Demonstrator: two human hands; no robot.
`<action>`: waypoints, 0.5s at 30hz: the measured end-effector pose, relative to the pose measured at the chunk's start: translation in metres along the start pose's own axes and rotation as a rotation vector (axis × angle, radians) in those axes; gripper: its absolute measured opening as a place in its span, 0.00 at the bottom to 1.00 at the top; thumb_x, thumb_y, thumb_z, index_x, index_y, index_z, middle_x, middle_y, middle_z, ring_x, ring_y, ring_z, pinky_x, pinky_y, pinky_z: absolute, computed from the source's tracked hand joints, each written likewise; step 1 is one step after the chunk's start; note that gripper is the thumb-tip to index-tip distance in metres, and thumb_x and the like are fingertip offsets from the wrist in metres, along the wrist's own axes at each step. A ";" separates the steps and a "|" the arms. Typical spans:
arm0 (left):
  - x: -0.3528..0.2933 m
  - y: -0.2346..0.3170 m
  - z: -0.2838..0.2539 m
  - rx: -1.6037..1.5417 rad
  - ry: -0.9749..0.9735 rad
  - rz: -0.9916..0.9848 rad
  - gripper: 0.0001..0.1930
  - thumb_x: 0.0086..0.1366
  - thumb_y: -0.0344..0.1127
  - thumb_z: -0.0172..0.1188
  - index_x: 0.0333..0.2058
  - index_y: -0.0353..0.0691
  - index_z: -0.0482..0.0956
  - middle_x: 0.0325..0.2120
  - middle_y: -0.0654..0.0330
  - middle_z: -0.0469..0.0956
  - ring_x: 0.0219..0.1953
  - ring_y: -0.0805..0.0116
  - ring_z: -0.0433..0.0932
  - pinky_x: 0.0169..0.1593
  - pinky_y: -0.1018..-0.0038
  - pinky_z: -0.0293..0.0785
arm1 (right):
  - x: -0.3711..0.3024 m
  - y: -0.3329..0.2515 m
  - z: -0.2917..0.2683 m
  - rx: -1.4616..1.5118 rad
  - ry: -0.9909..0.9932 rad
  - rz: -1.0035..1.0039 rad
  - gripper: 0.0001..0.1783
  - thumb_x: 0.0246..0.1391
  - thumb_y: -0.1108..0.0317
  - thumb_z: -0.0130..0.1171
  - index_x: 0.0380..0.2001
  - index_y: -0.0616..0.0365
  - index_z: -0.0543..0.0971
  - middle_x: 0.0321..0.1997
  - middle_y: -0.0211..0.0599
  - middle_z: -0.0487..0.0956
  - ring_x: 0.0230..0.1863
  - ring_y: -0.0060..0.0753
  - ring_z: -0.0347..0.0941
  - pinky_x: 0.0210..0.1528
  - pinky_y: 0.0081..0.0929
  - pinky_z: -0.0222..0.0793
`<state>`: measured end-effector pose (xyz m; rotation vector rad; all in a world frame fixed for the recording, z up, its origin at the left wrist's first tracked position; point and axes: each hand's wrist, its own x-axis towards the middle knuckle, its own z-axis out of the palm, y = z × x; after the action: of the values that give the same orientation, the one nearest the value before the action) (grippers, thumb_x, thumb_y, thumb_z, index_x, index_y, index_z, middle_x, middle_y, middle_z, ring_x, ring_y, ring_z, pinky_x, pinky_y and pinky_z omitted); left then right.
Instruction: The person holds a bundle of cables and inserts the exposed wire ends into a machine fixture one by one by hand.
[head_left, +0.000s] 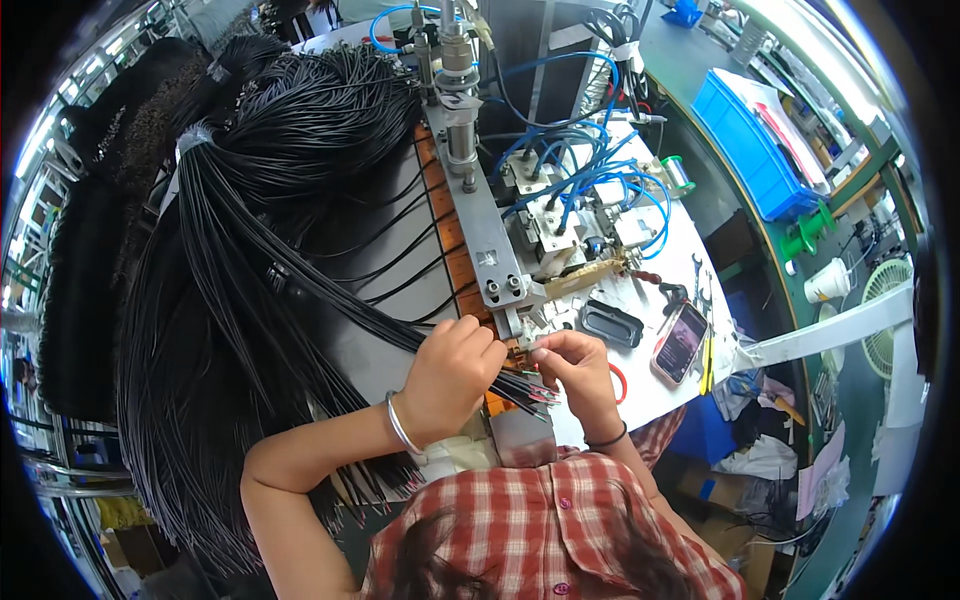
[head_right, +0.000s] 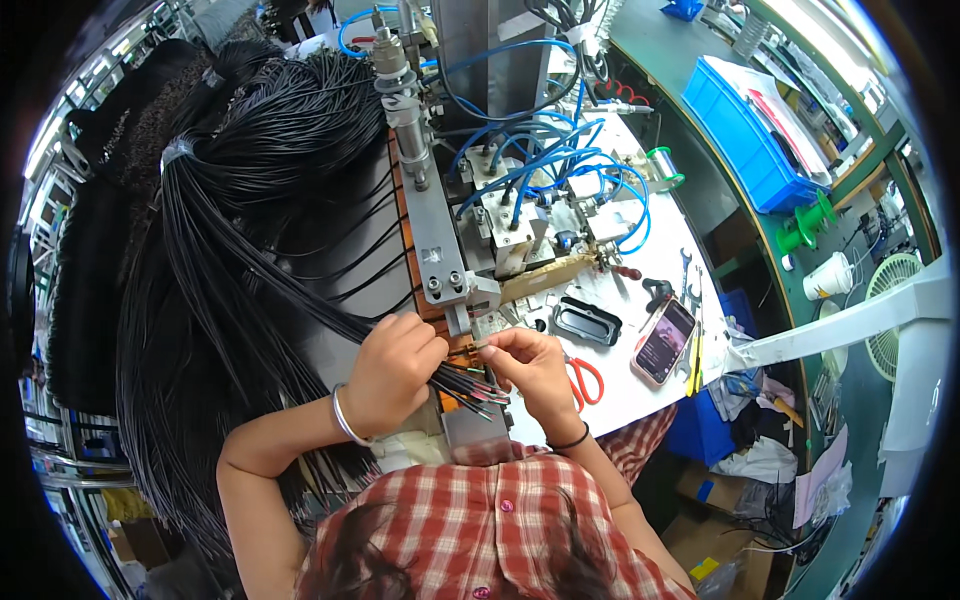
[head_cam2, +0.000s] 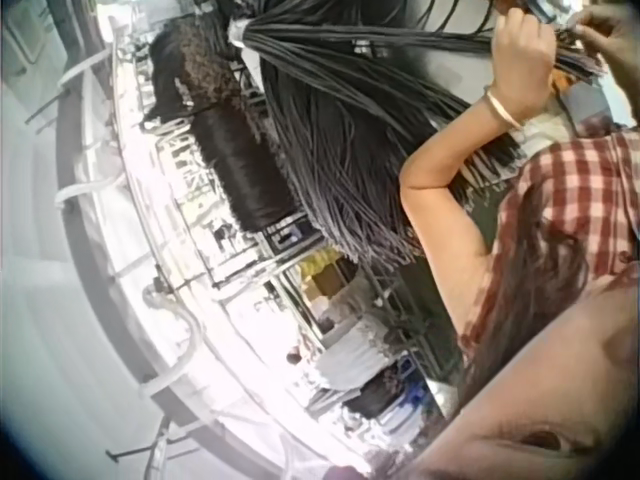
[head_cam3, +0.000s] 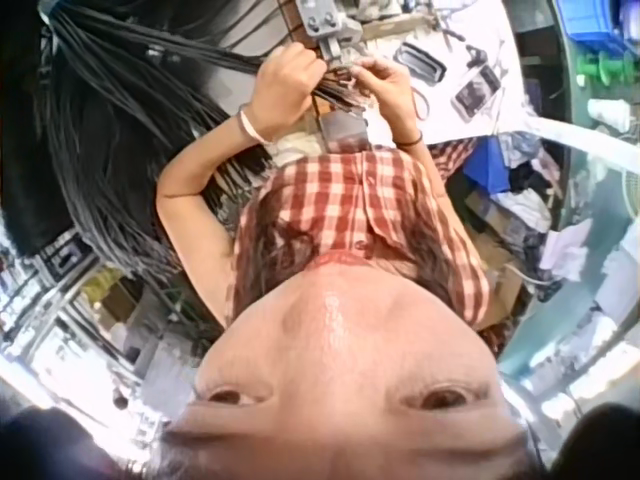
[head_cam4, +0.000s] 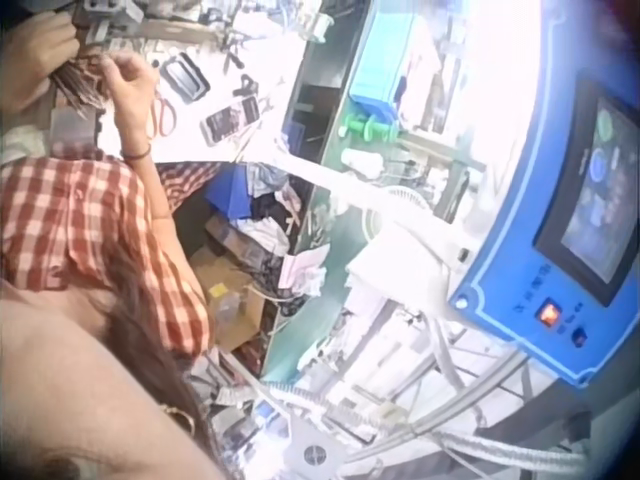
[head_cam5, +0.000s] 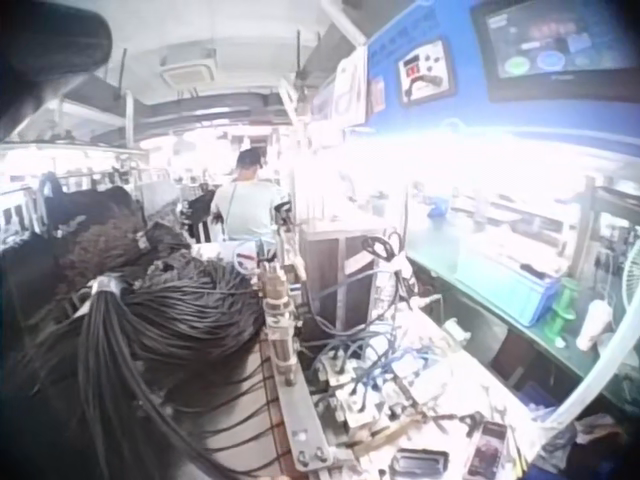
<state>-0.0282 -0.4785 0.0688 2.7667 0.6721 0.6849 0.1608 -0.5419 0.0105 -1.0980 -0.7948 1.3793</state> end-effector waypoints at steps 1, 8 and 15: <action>0.000 0.000 0.000 -0.020 0.008 0.006 0.11 0.36 0.23 0.57 0.23 0.38 0.70 0.23 0.58 0.67 0.31 0.58 0.67 0.35 0.65 0.63 | 0.000 -0.002 -0.001 0.050 -0.030 0.022 0.06 0.51 0.72 0.63 0.30 0.64 0.79 0.21 0.25 0.76 0.18 0.10 0.66 0.18 0.12 0.59; -0.002 0.000 0.003 -0.022 -0.044 0.005 0.09 0.36 0.23 0.57 0.22 0.37 0.70 0.22 0.58 0.67 0.31 0.58 0.68 0.35 0.66 0.63 | -0.001 -0.006 -0.006 -0.114 -0.051 0.053 0.05 0.51 0.73 0.63 0.30 0.64 0.79 0.21 0.26 0.76 0.17 0.12 0.66 0.18 0.11 0.59; 0.000 -0.003 0.007 -0.046 0.016 0.095 0.09 0.38 0.24 0.57 0.23 0.38 0.72 0.23 0.58 0.68 0.32 0.59 0.69 0.36 0.67 0.63 | 0.004 0.007 -0.012 -0.080 -0.040 0.033 0.05 0.55 0.72 0.58 0.29 0.62 0.75 0.23 0.27 0.76 0.16 0.12 0.64 0.16 0.12 0.58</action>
<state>-0.0259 -0.4767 0.0624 2.7682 0.5246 0.7320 0.1697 -0.5405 -0.0002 -1.1526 -0.8706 1.4108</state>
